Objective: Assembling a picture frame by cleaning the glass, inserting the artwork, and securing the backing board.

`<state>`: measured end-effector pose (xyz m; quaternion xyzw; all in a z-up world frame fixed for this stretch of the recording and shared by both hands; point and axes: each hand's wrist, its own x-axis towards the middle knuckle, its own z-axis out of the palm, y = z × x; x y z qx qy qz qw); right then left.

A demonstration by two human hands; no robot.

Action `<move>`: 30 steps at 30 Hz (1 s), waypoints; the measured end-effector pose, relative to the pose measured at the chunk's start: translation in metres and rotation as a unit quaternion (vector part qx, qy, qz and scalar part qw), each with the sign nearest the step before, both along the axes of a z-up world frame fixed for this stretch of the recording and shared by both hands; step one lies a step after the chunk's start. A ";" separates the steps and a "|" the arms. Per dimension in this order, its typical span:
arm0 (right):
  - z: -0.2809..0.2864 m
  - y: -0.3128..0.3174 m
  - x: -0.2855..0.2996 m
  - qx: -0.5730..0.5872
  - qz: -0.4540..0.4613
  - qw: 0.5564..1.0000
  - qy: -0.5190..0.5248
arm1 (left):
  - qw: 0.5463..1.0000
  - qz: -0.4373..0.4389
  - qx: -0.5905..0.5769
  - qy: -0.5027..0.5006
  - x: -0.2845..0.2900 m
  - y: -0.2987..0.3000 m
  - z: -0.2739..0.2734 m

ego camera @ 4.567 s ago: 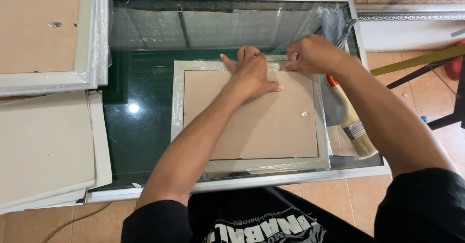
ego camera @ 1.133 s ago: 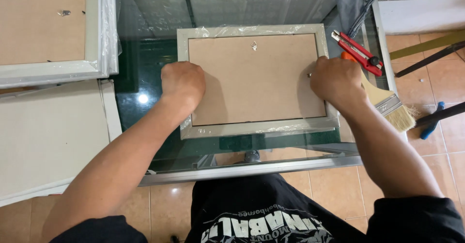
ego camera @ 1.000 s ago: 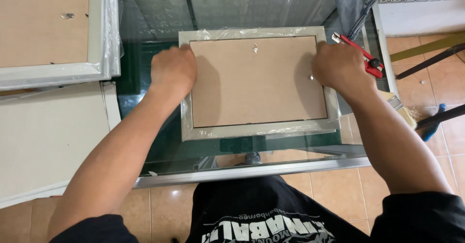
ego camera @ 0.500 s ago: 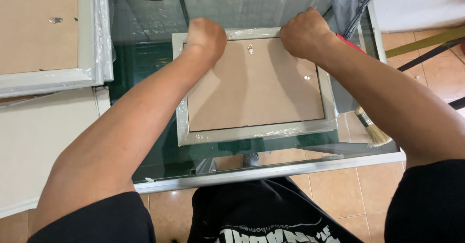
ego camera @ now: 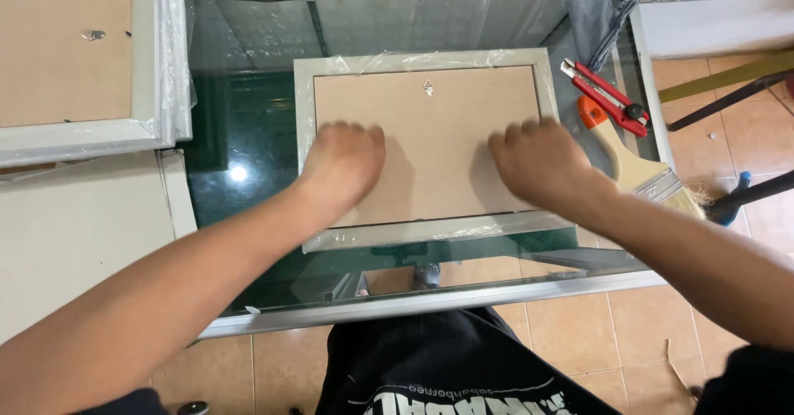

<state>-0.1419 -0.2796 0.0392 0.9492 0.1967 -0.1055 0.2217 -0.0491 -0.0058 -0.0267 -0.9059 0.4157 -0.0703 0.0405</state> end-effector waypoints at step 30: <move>-0.007 -0.063 0.018 0.152 -0.324 0.929 0.093 | 0.937 0.201 0.142 0.246 0.020 0.035 0.072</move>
